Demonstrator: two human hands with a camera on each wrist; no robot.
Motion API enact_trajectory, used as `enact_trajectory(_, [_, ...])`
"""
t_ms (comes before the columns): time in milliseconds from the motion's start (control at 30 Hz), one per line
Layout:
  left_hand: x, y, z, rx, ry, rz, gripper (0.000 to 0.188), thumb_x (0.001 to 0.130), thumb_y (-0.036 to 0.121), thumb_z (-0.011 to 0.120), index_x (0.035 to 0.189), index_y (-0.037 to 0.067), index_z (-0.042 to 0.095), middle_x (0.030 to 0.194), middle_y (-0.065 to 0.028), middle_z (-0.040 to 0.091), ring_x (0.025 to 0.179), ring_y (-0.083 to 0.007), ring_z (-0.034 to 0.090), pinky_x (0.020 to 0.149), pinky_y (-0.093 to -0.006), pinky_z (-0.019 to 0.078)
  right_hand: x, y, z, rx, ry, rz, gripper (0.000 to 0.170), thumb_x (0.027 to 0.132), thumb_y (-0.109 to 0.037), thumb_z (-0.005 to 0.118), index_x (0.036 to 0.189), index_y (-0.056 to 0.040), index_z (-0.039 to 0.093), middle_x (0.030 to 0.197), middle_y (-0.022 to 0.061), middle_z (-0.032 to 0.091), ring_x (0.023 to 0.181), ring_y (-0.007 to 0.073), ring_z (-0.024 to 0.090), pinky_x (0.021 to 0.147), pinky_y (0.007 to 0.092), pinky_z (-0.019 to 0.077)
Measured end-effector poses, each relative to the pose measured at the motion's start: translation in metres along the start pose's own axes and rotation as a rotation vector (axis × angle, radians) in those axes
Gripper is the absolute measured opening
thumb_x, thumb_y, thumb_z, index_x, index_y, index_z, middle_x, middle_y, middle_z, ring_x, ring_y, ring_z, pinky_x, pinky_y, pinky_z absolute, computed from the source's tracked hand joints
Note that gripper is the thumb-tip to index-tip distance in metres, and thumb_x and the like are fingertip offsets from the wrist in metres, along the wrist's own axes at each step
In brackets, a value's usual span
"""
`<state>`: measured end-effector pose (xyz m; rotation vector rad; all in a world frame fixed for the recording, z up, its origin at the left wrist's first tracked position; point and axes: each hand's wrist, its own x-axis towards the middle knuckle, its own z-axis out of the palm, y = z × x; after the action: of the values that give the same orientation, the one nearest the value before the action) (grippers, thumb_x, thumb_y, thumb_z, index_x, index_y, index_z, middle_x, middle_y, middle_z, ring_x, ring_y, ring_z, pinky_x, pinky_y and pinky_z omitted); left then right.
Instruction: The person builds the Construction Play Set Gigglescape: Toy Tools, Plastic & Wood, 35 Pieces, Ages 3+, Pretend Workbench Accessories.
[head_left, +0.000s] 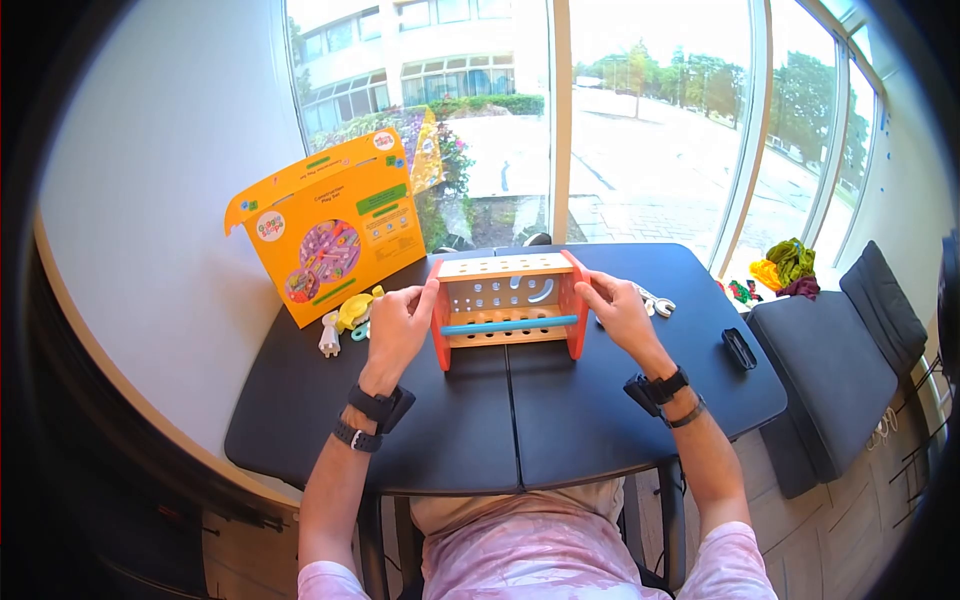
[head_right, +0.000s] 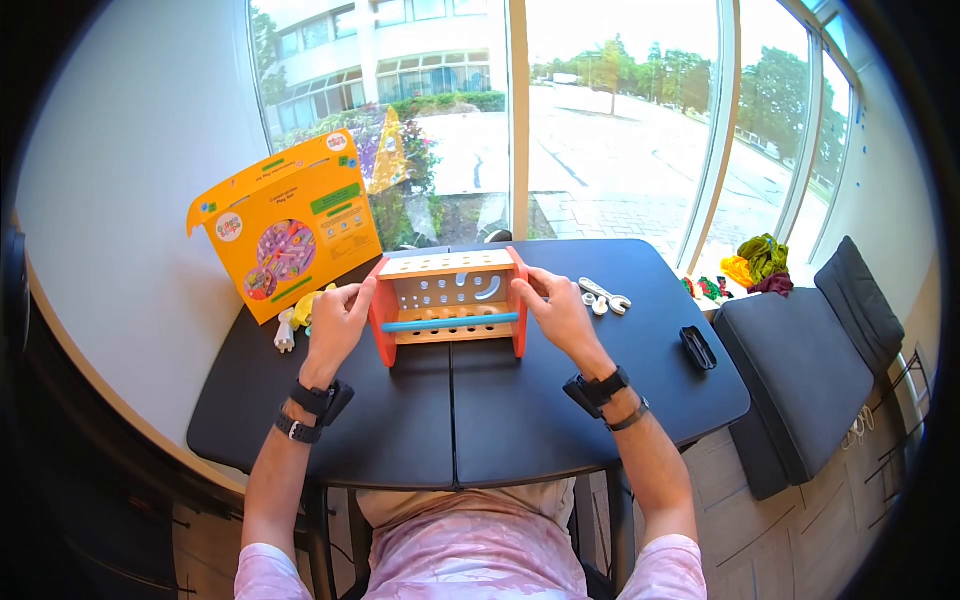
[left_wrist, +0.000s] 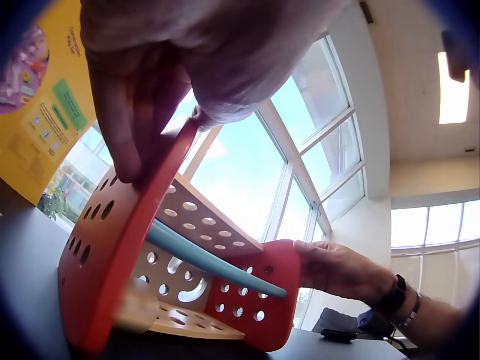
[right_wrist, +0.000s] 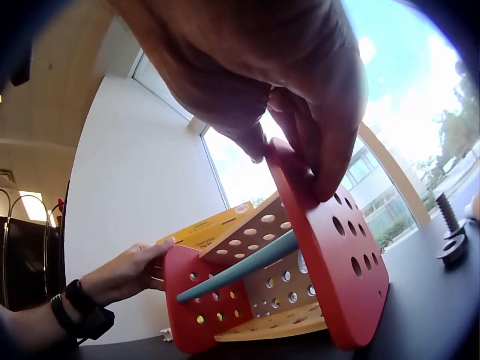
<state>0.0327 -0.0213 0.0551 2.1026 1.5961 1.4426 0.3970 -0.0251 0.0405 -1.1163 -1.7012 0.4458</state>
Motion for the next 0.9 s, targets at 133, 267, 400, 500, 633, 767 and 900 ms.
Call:
enact_trajectory(133, [-0.025, -0.004, -0.006, -0.075, -0.174, -0.056, 0.045, 0.105, 0.040, 0.078, 0.101, -0.004, 0.085, 0.078, -0.0127, 0.080, 0.071, -0.0177, 0.077, 0.068, -0.0333, 0.0571, -0.020, 0.006, -0.001, -0.011, -0.110, 0.008, 0.047, 0.104, -0.017, 0.077, 0.143, 0.0083, 0.069, 0.124, 0.0191, 0.083, 0.117, 0.0277, 0.081, 0.103, 0.0377, 0.0627])
enact_trajectory(267, [-0.041, -0.014, -0.005, -0.009, -0.367, -0.137, 0.034, 0.098, 0.027, 0.085, 0.113, -0.004, 0.085, 0.096, -0.0162, 0.086, 0.087, -0.0203, 0.084, 0.082, -0.0312, 0.0646, -0.034, 0.017, 0.003, 0.041, -0.183, 0.142, 0.042, 0.103, -0.013, 0.076, 0.138, 0.0095, 0.071, 0.121, 0.0200, 0.083, 0.113, 0.0270, 0.082, 0.096, 0.0360, 0.0647])
enact_trajectory(400, [-0.046, -0.021, -0.001, -0.027, -0.389, -0.150, 0.034, 0.097, 0.024, 0.085, 0.117, -0.004, 0.084, 0.098, -0.0166, 0.086, 0.090, -0.0214, 0.084, 0.085, -0.0325, 0.0657, -0.035, 0.027, 0.004, 0.007, -0.186, 0.181, 0.040, 0.102, -0.015, 0.076, 0.135, 0.0078, 0.073, 0.111, 0.0206, 0.084, 0.106, 0.0281, 0.084, 0.093, 0.0375, 0.0651])
enact_trajectory(500, [-0.048, -0.018, -0.002, -0.068, -0.404, -0.114, 0.031, 0.098, 0.018, 0.085, 0.119, -0.005, 0.083, 0.097, -0.0163, 0.086, 0.090, -0.0207, 0.084, 0.085, -0.0318, 0.0657, -0.034, 0.022, 0.003, -0.090, -0.180, 0.204, 0.038, 0.100, -0.017, 0.077, 0.131, 0.0061, 0.075, 0.105, 0.0213, 0.084, 0.103, 0.0293, 0.084, 0.090, 0.0384, 0.0653])
enact_trajectory(633, [-0.049, -0.023, 0.001, -0.150, -0.510, -0.101, 0.028, 0.098, 0.012, 0.083, 0.119, -0.006, 0.082, 0.097, -0.0165, 0.086, 0.090, -0.0192, 0.084, 0.086, -0.0315, 0.0659, -0.037, 0.018, -0.008, -0.105, -0.146, 0.224, 0.035, 0.098, -0.015, 0.077, 0.126, 0.0050, 0.076, 0.102, 0.0201, 0.084, 0.100, 0.0291, 0.084, 0.089, 0.0388, 0.0653])
enact_trajectory(767, [-0.053, -0.008, 0.002, -0.150, -0.566, -0.061, 0.026, 0.098, 0.011, 0.083, 0.117, -0.007, 0.081, 0.098, -0.0176, 0.086, 0.089, -0.0191, 0.084, 0.085, -0.0319, 0.0662, -0.041, 0.031, -0.022, -0.060, -0.121, 0.211, 0.035, 0.094, -0.011, 0.076, 0.125, 0.0046, 0.076, 0.104, 0.0175, 0.084, 0.098, 0.0272, 0.084, 0.088, 0.0383, 0.0653])
enact_trajectory(900, [-0.054, -0.004, 0.009, -0.153, -0.550, 0.040, 0.025, 0.096, 0.012, 0.082, 0.113, -0.006, 0.081, 0.092, -0.0213, 0.083, 0.082, -0.0282, 0.084, 0.080, -0.0336, 0.0654, -0.044, 0.026, -0.035, -0.091, -0.132, 0.223, 0.038, 0.090, -0.009, 0.076, 0.125, 0.0040, 0.076, 0.107, 0.0161, 0.084, 0.098, 0.0258, 0.083, 0.089, 0.0379, 0.0655])
